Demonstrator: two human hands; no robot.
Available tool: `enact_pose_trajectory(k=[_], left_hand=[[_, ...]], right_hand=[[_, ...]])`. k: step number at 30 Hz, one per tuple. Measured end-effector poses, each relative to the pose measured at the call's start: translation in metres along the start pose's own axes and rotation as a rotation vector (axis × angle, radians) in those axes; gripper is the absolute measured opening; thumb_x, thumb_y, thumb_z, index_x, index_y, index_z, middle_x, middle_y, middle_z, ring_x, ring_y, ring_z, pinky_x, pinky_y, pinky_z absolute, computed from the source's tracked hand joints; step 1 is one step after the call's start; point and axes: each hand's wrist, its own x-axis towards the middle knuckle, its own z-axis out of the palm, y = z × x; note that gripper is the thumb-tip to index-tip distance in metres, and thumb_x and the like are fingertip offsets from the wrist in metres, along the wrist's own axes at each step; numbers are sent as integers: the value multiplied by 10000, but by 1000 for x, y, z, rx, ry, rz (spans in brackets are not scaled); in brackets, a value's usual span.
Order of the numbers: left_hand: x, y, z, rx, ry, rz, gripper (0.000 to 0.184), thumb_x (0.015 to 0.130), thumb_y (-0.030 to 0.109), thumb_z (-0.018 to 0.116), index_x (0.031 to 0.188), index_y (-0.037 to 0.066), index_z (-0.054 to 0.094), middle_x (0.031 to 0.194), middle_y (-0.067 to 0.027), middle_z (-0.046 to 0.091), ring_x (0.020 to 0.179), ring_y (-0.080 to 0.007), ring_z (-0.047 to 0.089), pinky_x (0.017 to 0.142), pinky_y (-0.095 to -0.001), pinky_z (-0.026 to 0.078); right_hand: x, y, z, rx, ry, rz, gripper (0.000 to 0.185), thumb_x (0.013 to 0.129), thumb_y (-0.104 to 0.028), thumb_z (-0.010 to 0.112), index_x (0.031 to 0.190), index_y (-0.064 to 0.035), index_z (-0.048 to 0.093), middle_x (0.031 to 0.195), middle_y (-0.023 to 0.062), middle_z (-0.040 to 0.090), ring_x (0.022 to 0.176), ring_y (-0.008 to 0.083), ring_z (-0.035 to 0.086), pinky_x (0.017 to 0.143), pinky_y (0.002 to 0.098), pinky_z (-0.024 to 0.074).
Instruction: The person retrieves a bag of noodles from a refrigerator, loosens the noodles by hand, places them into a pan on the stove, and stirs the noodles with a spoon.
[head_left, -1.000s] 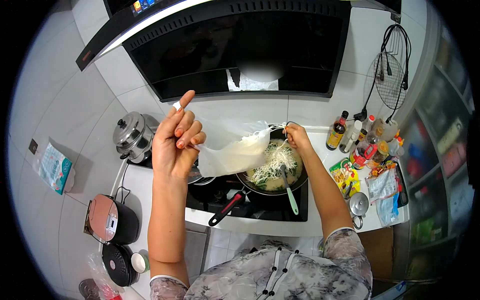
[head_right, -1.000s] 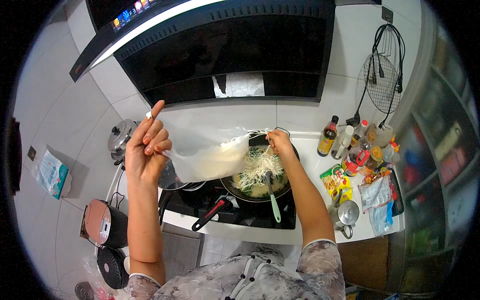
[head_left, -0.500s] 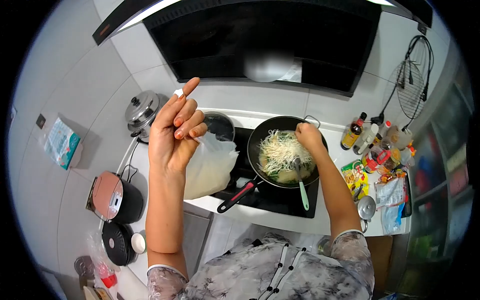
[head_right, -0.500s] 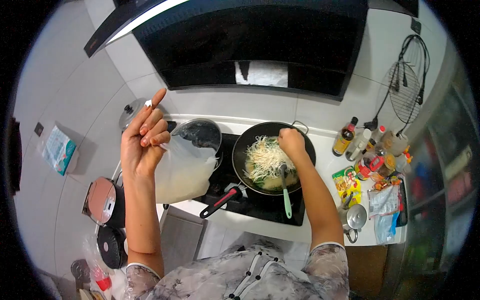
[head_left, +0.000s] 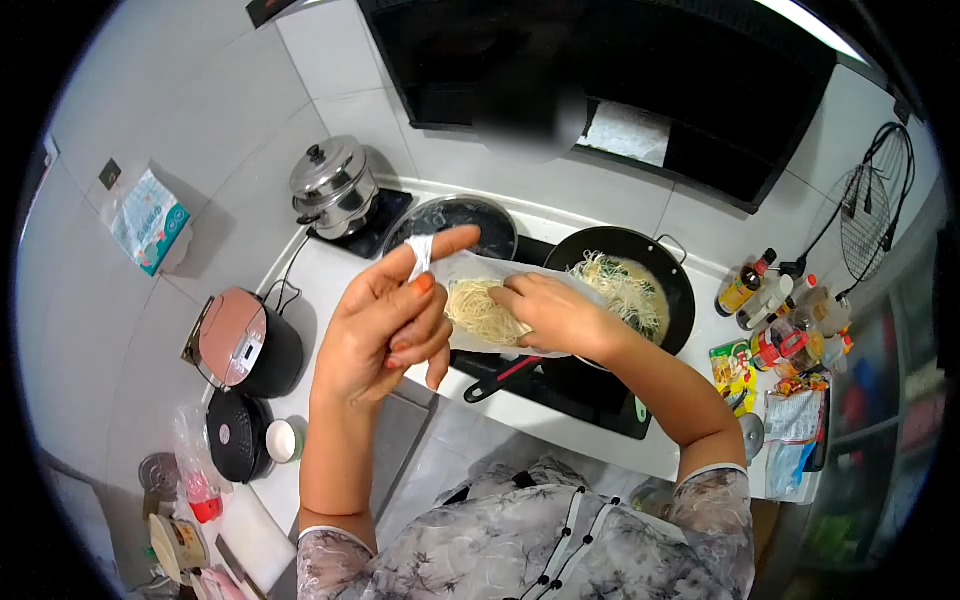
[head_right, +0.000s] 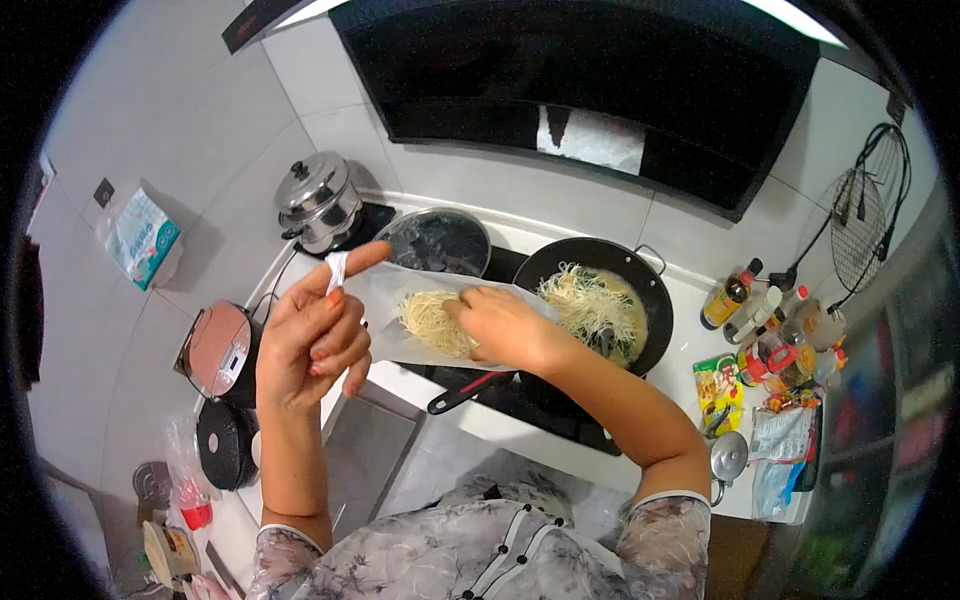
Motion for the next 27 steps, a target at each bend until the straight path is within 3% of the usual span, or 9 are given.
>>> enact_pose_trajectory(k=[7, 11, 13, 14, 15, 17, 18, 22, 27], left_hand=[[-30, -6, -18, 5, 46, -14, 455, 916, 112, 426, 1301, -108, 321, 491, 40, 327, 361, -36, 316, 392, -254, 463], [-40, -2, -23, 31, 95, -11, 450, 913, 104, 418, 1296, -115, 326, 495, 40, 335, 364, -35, 317, 393, -255, 461], [-46, 0, -23, 12, 82, 6, 451, 911, 102, 417, 1296, -116, 327, 497, 38, 337, 366, -35, 319, 393, -255, 459], [-49, 0, -23, 1, 70, 23, 451, 910, 100, 416, 1295, -116, 328, 499, 37, 339, 368, -35, 321, 393, -255, 458], [-51, -1, -23, -1, 71, 24, 451, 910, 100, 416, 1295, -116, 328, 499, 37, 339, 368, -35, 321, 393, -255, 458], [-51, -2, -22, -17, 61, -23, 458, 905, 98, 419, 1299, -114, 323, 500, 34, 339, 372, -36, 320, 390, -255, 455], [-49, -3, -21, -50, 81, -47, 455, 902, 83, 415, 1305, -105, 320, 500, 31, 337, 374, -38, 315, 392, -253, 455], [-41, -9, -19, -74, 29, -85, 441, 908, 70, 402, 1314, -84, 321, 499, 30, 334, 377, -42, 311, 411, -254, 469], [-25, -19, -5, -59, -33, -148, 470, 906, 104, 430, 1304, -112, 305, 483, 25, 342, 369, -52, 339, 383, -273, 474]], right_hand=[[-13, -23, 27, -276, -76, -151, 631, 654, -208, 715, 1215, -65, 465, 1184, 122, 487, 1132, 277, 441, 904, 399, 351], [-22, -24, 29, -215, -53, -135, 614, 725, -200, 643, 1271, -73, 392, 1121, 138, 491, 1032, 304, 491, 857, 403, 391], [-21, -26, 28, 37, -263, 37, 654, 698, -122, 648, 1292, -132, 377, 1173, 179, 462, 976, 359, 549, 803, 434, 446], [-19, -22, 34, 112, -194, 43, 584, 719, -76, 594, 1266, -163, 408, 1139, 174, 475, 869, 379, 577, 765, 439, 466], [-18, -19, 34, 111, -197, 42, 584, 719, -76, 594, 1266, -163, 408, 1139, 174, 475, 869, 379, 577, 765, 439, 466], [-12, -14, 29, 261, -312, 110, 533, 720, -55, 580, 1227, -147, 445, 1120, 156, 491, 888, 359, 572, 759, 432, 462], [-12, -16, 26, 331, -240, 124, 411, 723, -62, 593, 1127, -90, 525, 1032, 146, 552, 880, 332, 575, 754, 402, 464], [-3, -17, 8, 507, -50, 103, 208, 730, -91, 625, 925, -19, 624, 877, 148, 628, 836, 317, 597, 746, 345, 470], [2, -22, -9, 601, 25, 117, 250, 709, -84, 631, 941, 10, 631, 886, 165, 635, 823, 292, 621, 743, 333, 476]])
